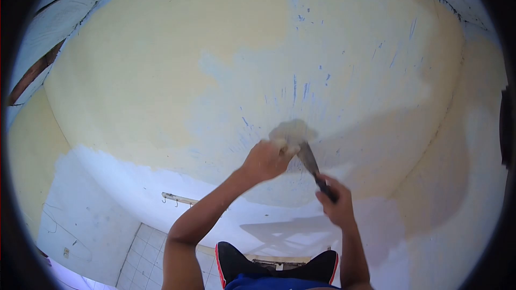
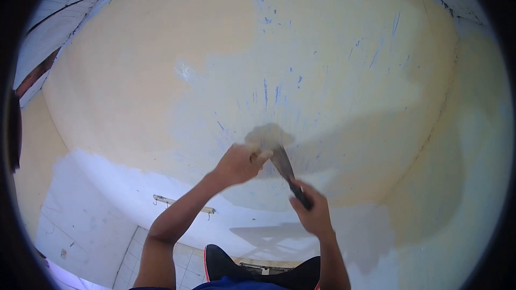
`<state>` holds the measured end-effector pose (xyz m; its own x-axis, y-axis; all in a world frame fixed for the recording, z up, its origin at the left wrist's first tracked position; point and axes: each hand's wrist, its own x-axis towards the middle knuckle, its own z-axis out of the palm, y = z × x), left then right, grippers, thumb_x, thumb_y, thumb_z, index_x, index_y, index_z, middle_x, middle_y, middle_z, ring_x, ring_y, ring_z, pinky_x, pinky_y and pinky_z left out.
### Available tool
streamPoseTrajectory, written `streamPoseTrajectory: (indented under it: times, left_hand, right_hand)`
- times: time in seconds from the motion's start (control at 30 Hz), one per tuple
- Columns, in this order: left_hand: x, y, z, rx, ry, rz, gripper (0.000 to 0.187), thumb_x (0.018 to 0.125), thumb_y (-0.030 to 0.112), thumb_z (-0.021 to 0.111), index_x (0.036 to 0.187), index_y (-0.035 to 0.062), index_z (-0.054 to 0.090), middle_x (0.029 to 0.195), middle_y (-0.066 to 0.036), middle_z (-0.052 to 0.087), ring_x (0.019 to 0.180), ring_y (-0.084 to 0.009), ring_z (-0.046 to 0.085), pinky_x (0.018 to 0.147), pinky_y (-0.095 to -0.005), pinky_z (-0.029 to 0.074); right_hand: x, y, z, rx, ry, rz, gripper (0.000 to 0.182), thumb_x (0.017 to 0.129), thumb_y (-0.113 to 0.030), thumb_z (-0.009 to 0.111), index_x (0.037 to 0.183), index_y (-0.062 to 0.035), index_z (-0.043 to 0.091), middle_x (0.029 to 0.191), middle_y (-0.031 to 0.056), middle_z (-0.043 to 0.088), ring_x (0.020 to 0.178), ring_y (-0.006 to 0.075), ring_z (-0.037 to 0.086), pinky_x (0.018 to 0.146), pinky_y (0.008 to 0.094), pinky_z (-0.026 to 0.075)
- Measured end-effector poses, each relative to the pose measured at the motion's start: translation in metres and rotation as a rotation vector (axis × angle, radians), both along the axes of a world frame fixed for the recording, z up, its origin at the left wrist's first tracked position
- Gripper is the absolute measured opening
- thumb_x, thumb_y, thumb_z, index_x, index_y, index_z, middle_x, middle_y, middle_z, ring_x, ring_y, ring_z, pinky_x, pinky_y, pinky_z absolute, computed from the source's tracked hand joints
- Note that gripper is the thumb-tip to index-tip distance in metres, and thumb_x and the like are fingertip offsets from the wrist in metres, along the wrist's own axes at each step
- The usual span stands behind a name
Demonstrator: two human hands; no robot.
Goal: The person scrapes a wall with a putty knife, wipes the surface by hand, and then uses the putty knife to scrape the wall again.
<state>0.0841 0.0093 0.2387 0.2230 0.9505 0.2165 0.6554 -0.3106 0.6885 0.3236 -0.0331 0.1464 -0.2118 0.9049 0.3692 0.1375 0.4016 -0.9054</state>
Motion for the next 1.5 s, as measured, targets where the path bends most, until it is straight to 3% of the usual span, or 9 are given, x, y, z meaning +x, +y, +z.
streamPoseTrajectory:
  times: [0.17,0.23,0.7,0.83,1.07,1.23,1.33,1.4,1.5]
  left_hand:
    - [-0.016,0.025,-0.001,1.129,0.401,-0.018,0.039,0.086,0.014,0.067,0.122,-0.0007,0.061,0.128,-0.028,0.058,0.117,-0.0395,0.06,0.091,-0.0471,0.052]
    - [-0.013,0.029,0.041,1.146,0.621,-0.024,0.06,0.091,0.028,0.062,0.141,-0.0031,0.047,0.157,-0.024,0.028,0.144,-0.0455,0.028,0.113,-0.0507,0.036]
    - [-0.006,0.086,0.217,1.457,0.706,0.511,0.08,0.102,0.046,0.037,0.152,-0.0115,0.011,0.16,-0.032,0.011,0.15,-0.0445,0.01,0.121,-0.0554,0.014]
    - [-0.021,0.102,0.187,1.708,0.581,0.553,0.075,0.095,0.039,0.058,0.144,-0.0137,0.037,0.15,-0.034,0.036,0.141,-0.0477,0.034,0.108,-0.0612,0.031]
    - [-0.041,0.075,0.042,1.318,0.693,0.512,0.074,0.098,0.043,0.043,0.145,-0.0133,0.035,0.152,-0.037,0.029,0.143,-0.0522,0.026,0.113,-0.0668,0.02]
    - [-0.035,0.046,-0.198,0.797,0.697,0.434,0.075,0.086,0.046,0.064,0.142,-0.0006,0.047,0.147,-0.036,0.034,0.13,-0.0578,0.037,0.102,-0.075,0.028]
    - [-0.039,-0.025,-0.366,0.266,0.75,0.141,0.088,0.077,0.044,0.072,0.149,0.0035,0.042,0.158,-0.033,0.018,0.144,-0.0589,0.01,0.108,-0.077,0.016]
    - [-0.039,-0.029,-0.45,-0.844,0.52,-0.378,0.08,0.081,0.054,0.069,0.13,-0.0081,0.059,0.152,-0.031,0.036,0.146,-0.0438,0.026,0.118,-0.0537,0.025]
    - [-0.01,-0.069,-0.437,-0.752,0.346,-0.238,0.076,0.092,0.059,0.053,0.133,-0.0052,0.056,0.14,-0.03,0.051,0.133,-0.0442,0.046,0.114,-0.046,0.033]
  right_hand:
    - [0.037,-0.048,-0.088,-0.348,0.302,-0.044,0.045,0.088,0.005,0.062,0.132,-0.0025,0.057,0.062,-0.0023,0.051,0.041,0.0043,0.04,0.038,0.0229,0.03]
    - [0.047,-0.059,-0.098,-0.409,0.331,-0.071,0.045,0.087,0.006,0.061,0.131,-0.001,0.056,0.062,-0.0014,0.051,0.04,0.0047,0.04,0.036,0.023,0.029]
    - [0.043,-0.051,-0.078,-0.395,0.335,-0.032,0.045,0.086,0.008,0.06,0.131,0.0007,0.056,0.064,0.0022,0.056,0.04,0.0052,0.044,0.036,0.0226,0.032]
    - [0.04,-0.052,-0.086,-0.434,0.351,-0.002,0.046,0.086,0.007,0.06,0.131,0.0009,0.055,0.066,0.003,0.058,0.041,0.0055,0.044,0.036,0.0226,0.032]
    - [0.036,-0.05,-0.095,-0.443,0.285,-0.033,0.044,0.086,0.005,0.054,0.13,0.001,0.055,0.057,0.0002,0.049,0.037,0.0056,0.039,0.034,0.0242,0.031]
    - [0.026,-0.049,-0.087,-0.395,0.252,-0.015,0.044,0.087,0.005,0.054,0.131,0.0004,0.055,0.058,-0.0007,0.049,0.038,0.0048,0.039,0.035,0.0228,0.03]
    - [0.022,-0.051,-0.084,-0.389,0.243,-0.004,0.045,0.088,0.006,0.053,0.132,-0.0001,0.055,0.059,-0.0007,0.05,0.038,0.0042,0.039,0.035,0.0224,0.03]
    - [0.021,-0.052,-0.085,-0.409,0.247,-0.006,0.044,0.088,0.006,0.053,0.132,-0.0002,0.055,0.06,-0.0007,0.05,0.039,0.0041,0.039,0.035,0.0224,0.029]
    - [0.017,-0.051,-0.089,-0.45,0.238,-0.005,0.044,0.089,0.005,0.057,0.133,-0.0017,0.055,0.062,-0.002,0.051,0.042,0.0031,0.039,0.037,0.0221,0.029]
